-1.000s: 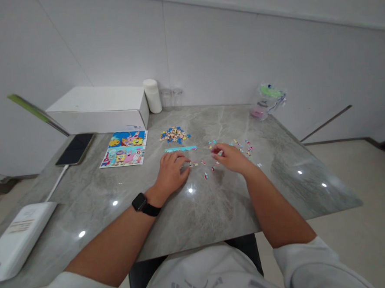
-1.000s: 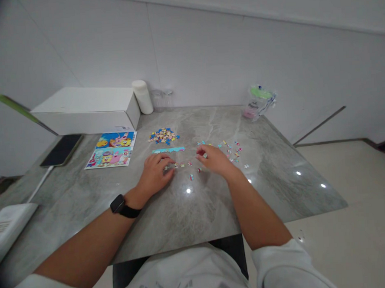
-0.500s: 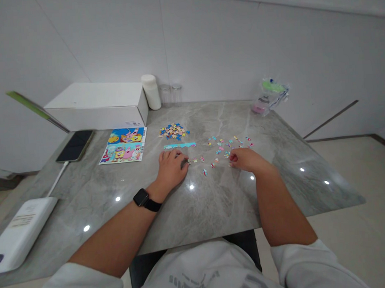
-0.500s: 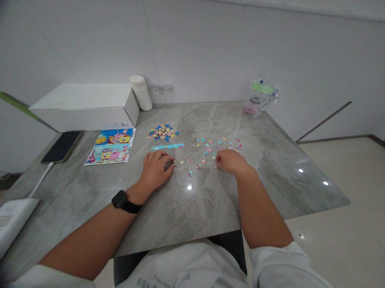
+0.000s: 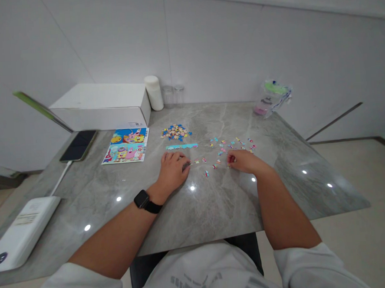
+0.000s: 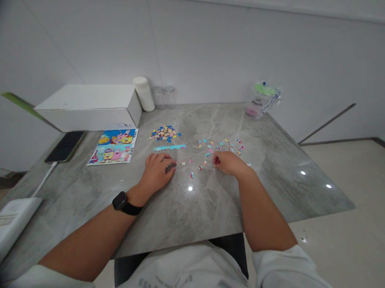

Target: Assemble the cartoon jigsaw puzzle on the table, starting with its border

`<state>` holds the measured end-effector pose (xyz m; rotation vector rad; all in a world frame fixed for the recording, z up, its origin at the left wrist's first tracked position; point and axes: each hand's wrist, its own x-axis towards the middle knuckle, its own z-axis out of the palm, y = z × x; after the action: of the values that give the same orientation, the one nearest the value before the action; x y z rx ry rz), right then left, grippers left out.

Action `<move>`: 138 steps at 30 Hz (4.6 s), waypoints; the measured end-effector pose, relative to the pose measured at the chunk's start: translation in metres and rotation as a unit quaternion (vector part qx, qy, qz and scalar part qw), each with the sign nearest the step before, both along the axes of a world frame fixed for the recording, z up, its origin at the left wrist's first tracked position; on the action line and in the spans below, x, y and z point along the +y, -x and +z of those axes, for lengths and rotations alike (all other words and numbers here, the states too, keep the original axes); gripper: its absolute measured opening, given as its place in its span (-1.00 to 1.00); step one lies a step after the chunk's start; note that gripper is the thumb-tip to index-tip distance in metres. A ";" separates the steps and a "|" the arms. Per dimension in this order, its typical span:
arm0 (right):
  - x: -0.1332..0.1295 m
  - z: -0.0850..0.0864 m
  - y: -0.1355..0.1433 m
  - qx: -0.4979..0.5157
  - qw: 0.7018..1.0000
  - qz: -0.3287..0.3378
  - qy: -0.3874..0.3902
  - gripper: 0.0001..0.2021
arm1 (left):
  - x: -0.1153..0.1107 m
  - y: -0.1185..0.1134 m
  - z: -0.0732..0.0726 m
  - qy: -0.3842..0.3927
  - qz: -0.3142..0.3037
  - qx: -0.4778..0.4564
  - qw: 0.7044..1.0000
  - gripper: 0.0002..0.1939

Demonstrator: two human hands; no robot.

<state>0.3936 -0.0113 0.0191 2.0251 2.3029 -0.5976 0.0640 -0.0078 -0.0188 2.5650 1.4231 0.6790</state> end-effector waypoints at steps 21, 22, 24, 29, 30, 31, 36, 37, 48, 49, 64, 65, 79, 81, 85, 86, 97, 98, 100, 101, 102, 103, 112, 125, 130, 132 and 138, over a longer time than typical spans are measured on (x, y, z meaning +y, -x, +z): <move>0.066 0.000 0.089 0.235 0.970 0.007 0.066 -0.89 | -0.008 -0.003 0.004 0.007 -0.104 0.039 0.994 -0.64; 0.067 -0.002 0.091 0.228 0.971 0.008 0.069 -0.89 | -0.009 -0.004 0.005 0.007 -0.105 0.046 0.993 -0.65; 0.068 -0.004 0.094 0.216 0.974 0.012 0.074 -0.90 | -0.009 -0.004 0.005 0.011 -0.107 0.055 0.993 -0.66; 0.069 -0.005 0.095 0.203 0.976 0.020 0.076 -0.88 | -0.011 -0.003 0.008 0.021 -0.114 0.065 0.991 -0.67; 0.069 -0.005 0.095 0.201 0.977 0.019 0.075 -0.87 | -0.011 -0.003 0.009 0.021 -0.114 0.067 0.991 -0.66; 0.069 -0.005 0.095 0.198 0.977 0.018 0.076 -0.86 | -0.012 -0.003 0.009 0.021 -0.113 0.068 0.991 -0.65; 0.069 -0.007 0.094 0.175 0.981 0.014 0.088 -0.85 | -0.015 -0.005 0.010 0.023 -0.111 0.076 0.991 -0.57; 0.069 -0.008 0.095 0.171 0.981 0.015 0.089 -0.85 | -0.015 -0.005 0.010 0.023 -0.111 0.077 0.991 -0.59; 0.062 -0.007 0.105 0.114 0.992 0.032 0.035 -0.88 | -0.021 -0.005 0.015 0.026 -0.093 0.087 0.992 -0.59; 0.062 -0.007 0.105 0.107 0.993 0.033 0.034 -0.89 | -0.021 -0.005 0.015 0.028 -0.091 0.087 0.992 -0.59; 0.056 -0.010 0.115 0.021 0.998 0.055 -0.017 -0.87 | -0.023 -0.005 0.019 0.042 -0.087 0.087 0.992 -0.58; 0.055 -0.009 0.116 0.020 0.998 0.059 -0.019 -0.86 | -0.023 -0.005 0.019 0.042 -0.086 0.087 0.992 -0.58; 0.054 0.004 0.109 0.037 0.994 0.089 -0.060 -0.86 | -0.024 -0.005 0.019 0.044 -0.086 0.090 0.991 -0.56; 0.054 0.004 0.110 0.027 0.993 0.102 -0.047 -0.87 | -0.023 -0.005 0.019 0.043 -0.088 0.088 0.991 -0.57; 0.052 -0.002 0.113 0.010 0.993 0.118 -0.021 -0.88 | -0.023 -0.004 0.018 0.044 -0.090 0.086 0.991 -0.56; 0.052 -0.003 0.113 0.009 0.993 0.119 -0.022 -0.88 | -0.022 -0.004 0.017 0.044 -0.090 0.085 0.991 -0.55; 0.054 -0.006 0.111 0.033 0.991 0.125 -0.019 -0.84 | -0.021 -0.004 0.016 0.039 -0.090 0.087 0.991 -0.56; 0.054 -0.005 0.110 0.036 0.991 0.126 -0.016 -0.84 | -0.022 -0.004 0.016 0.040 -0.090 0.086 0.991 -0.56; 0.054 -0.001 0.108 0.030 0.992 0.124 -0.018 -0.84 | -0.022 -0.004 0.016 0.041 -0.088 0.086 0.992 -0.57; 0.054 0.000 0.107 0.022 0.992 0.122 -0.022 -0.84 | -0.022 -0.004 0.016 0.041 -0.088 0.087 0.991 -0.57; 0.054 0.001 0.106 0.013 0.992 0.119 -0.027 -0.84 | -0.022 -0.004 0.016 0.042 -0.088 0.088 0.991 -0.56; 0.053 0.001 0.106 0.002 0.993 0.116 -0.029 -0.84 | -0.022 -0.004 0.016 0.042 -0.088 0.088 0.991 -0.56; 0.050 -0.005 0.107 -0.027 0.990 0.130 -0.039 -0.81 | -0.022 -0.004 0.017 0.046 -0.086 0.087 0.991 -0.57; 0.053 -0.006 0.109 -0.001 0.992 0.122 -0.028 -0.83 | -0.023 -0.005 0.019 0.050 -0.083 0.084 0.992 -0.57; 0.052 -0.008 0.111 0.005 0.995 0.100 -0.028 -0.85 | -0.022 -0.005 0.020 0.050 -0.085 0.088 0.991 -0.55; 0.052 -0.007 0.111 0.001 0.995 0.100 -0.027 -0.86 | -0.022 -0.005 0.019 0.047 -0.087 0.088 0.991 -0.55; 0.050 -0.002 0.113 -0.010 0.993 0.117 -0.030 -0.83 | -0.022 -0.004 0.018 0.043 -0.087 0.082 0.992 -0.59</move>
<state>0.2807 0.0392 0.0170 1.7364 2.5248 -0.4983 0.0683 -0.0301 -0.0012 2.6887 1.2211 0.3802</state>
